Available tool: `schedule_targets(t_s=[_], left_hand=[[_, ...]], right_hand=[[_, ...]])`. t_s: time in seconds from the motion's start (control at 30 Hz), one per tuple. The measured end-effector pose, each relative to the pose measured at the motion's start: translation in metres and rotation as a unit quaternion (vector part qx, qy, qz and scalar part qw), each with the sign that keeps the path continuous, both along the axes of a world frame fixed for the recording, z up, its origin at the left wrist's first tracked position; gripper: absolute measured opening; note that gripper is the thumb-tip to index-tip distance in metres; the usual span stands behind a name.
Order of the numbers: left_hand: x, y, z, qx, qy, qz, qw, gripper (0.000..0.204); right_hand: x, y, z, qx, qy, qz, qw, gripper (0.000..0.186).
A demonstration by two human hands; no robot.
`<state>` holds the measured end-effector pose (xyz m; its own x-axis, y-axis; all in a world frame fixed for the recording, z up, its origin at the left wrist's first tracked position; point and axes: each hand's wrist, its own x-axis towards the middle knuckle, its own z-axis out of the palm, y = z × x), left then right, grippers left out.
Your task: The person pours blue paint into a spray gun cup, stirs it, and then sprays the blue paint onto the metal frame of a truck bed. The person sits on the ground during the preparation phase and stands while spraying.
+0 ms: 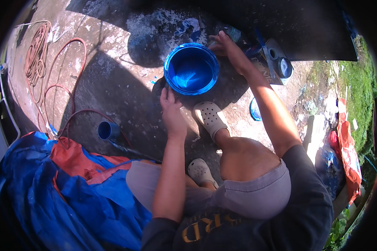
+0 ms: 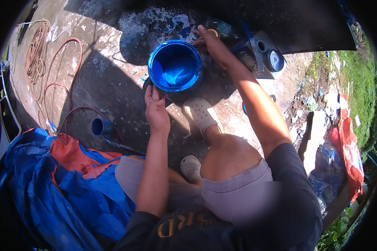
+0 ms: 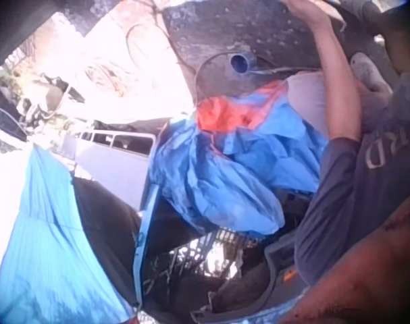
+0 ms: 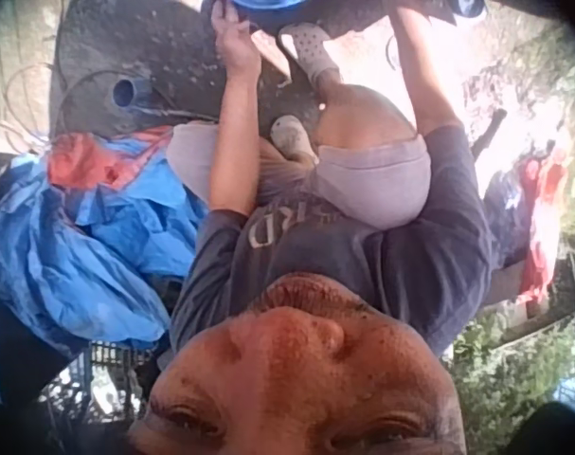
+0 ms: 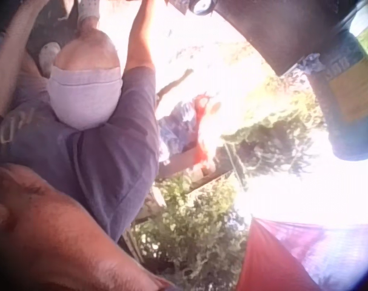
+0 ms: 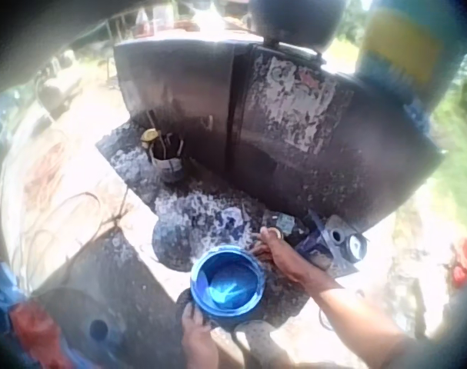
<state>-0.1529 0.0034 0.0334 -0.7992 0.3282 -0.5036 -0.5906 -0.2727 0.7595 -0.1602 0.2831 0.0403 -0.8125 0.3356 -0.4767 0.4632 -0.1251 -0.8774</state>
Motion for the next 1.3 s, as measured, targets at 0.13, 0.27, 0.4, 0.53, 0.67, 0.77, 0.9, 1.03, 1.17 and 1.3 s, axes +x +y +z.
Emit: schedule_targets(t_s=[0.13, 0.27, 0.4, 0.53, 0.67, 0.77, 0.9, 1.03, 1.17, 1.3], left_hand=[[-0.010, -0.003, -0.003, 0.024, 0.014, -0.010, 1.000, 0.067], [-0.031, -0.009, -0.008, -0.012, 0.041, -0.045, 0.998, 0.082], [-0.071, -0.021, -0.016, -0.094, 0.059, -0.140, 0.984, 0.096], [-0.108, -0.012, -0.015, -0.135, 0.080, -0.216, 0.964, 0.093], [-0.127, -0.013, -0.015, -0.151, 0.061, -0.263, 0.951, 0.088], [-0.109, -0.024, -0.016, -0.183, 0.088, -0.069, 0.977, 0.078], [-0.036, -0.040, -0.029, -0.336, -0.021, 0.015, 0.942, 0.057], [0.085, -0.030, -0.049, -0.457, 0.083, -0.188, 0.865, 0.071], [0.124, 0.020, -0.030, -0.398, 0.126, -0.212, 0.883, 0.106], [0.118, 0.040, -0.055, -0.381, 0.146, -0.079, 0.910, 0.099]], right_hand=[[0.017, -0.001, -0.006, 0.005, 0.014, -0.014, 1.000, 0.085], [0.044, -0.023, 0.013, -0.023, -0.013, -0.031, 0.999, 0.090], [0.075, -0.044, 0.009, -0.077, -0.018, -0.145, 0.986, 0.088], [0.109, -0.054, -0.013, -0.137, -0.013, -0.092, 0.986, 0.089], [0.135, -0.075, -0.026, -0.171, -0.015, -0.134, 0.976, 0.089], [0.139, -0.068, -0.025, -0.196, -0.025, -0.097, 0.976, 0.090], [0.120, -0.050, -0.034, -0.155, -0.052, -0.139, 0.977, 0.088], [0.083, -0.040, -0.050, -0.198, 0.001, -0.097, 0.975, 0.084], [0.058, -0.037, -0.054, -0.251, 0.028, -0.055, 0.966, 0.081], [0.039, -0.058, -0.033, -0.208, 0.000, -0.034, 0.977, 0.081]])
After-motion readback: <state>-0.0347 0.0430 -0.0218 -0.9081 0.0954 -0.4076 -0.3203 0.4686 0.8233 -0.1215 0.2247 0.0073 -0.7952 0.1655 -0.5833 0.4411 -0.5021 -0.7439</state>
